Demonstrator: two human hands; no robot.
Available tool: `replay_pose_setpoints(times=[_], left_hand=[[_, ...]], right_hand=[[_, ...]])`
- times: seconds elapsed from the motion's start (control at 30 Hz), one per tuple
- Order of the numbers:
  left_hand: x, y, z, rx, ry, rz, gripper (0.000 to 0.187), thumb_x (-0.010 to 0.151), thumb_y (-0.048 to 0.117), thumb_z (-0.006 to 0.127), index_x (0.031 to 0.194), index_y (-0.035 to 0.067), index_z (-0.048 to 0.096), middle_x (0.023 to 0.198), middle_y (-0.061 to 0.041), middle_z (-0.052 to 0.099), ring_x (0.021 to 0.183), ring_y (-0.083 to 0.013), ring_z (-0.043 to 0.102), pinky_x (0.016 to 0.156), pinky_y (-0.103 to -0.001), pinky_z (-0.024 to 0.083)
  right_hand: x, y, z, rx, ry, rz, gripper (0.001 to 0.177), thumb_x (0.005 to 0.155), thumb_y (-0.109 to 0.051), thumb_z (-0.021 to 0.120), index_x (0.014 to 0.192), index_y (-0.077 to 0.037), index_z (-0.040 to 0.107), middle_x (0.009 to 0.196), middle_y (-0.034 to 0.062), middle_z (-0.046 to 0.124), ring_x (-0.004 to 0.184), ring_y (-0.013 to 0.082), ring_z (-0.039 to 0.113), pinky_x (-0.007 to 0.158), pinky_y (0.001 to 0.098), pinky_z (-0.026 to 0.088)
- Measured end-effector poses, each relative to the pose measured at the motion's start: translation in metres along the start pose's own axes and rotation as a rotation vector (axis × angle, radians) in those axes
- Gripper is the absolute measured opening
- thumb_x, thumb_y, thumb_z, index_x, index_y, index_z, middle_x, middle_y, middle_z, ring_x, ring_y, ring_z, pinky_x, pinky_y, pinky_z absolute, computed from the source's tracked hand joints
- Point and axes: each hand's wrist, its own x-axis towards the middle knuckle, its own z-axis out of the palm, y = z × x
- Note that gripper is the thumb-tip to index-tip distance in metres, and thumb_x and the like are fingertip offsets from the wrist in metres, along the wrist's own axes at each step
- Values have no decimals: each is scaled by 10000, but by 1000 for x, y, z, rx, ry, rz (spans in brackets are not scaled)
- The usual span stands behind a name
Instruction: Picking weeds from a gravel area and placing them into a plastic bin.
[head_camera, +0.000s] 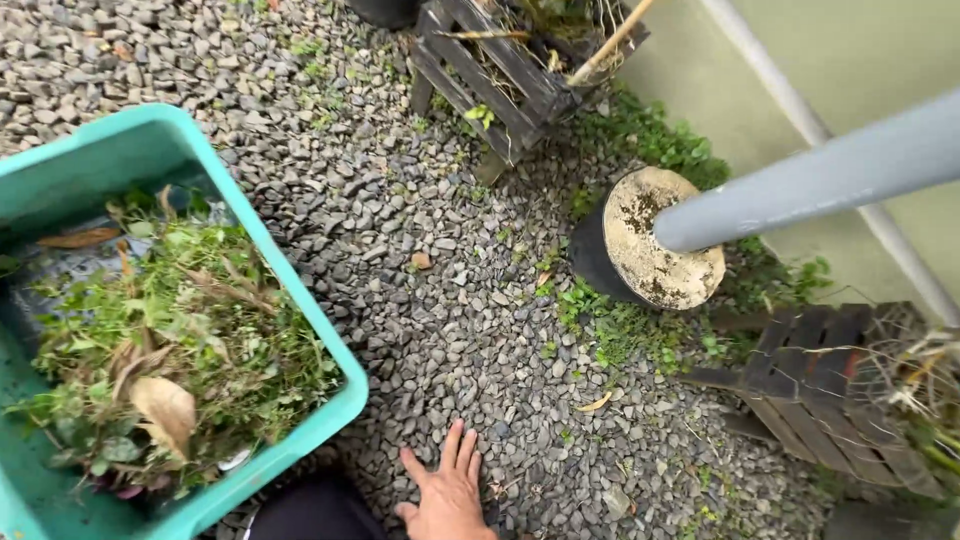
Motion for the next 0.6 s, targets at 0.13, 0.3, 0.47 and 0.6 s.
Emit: replay_pose_setpoints(times=[0.13, 0.3, 0.47, 0.6], left_hand=[[118, -53, 61, 279, -11, 24, 820, 926, 795, 338, 1634, 384, 331, 1639, -351, 38, 1489, -549, 203, 1227, -606, 218], [128, -67, 79, 138, -49, 108, 1009, 851, 951, 317, 1653, 345, 396, 1610, -451, -60, 1481, -709, 85, 1206, -759, 125], [251, -49, 269, 2421, -470, -176, 557, 773, 79, 261, 1326, 11, 262, 1461, -213, 382, 1413, -290, 355, 1253, -312, 254], [355, -131, 244, 3107, -883, 70, 564, 958, 213, 525, 1479, 14, 446, 1582, -258, 376, 1467, -468, 319, 1218, -568, 215]], right_hand=[[13, 22, 31, 19, 93, -59, 814, 805, -401, 818, 1544, -314, 490, 1569, 458, -151, 1455, 690, -105, 1161, 739, 29], [18, 44, 43, 52, 89, -69, 855, 772, -458, 819, 1551, -343, 486, 1591, 452, -132, 1468, 678, -103, 1145, 762, 50], [29, 46, 52, 93, 16, -163, 897, 778, -482, 823, 1587, -333, 466, 1592, 451, -171, 1439, 706, -148, 1115, 797, 54], [16, 59, 3, 102, -144, -212, 676, 904, -499, 781, 1510, -313, 546, 1655, 388, 10, 1483, 642, 52, 1107, 730, 223]])
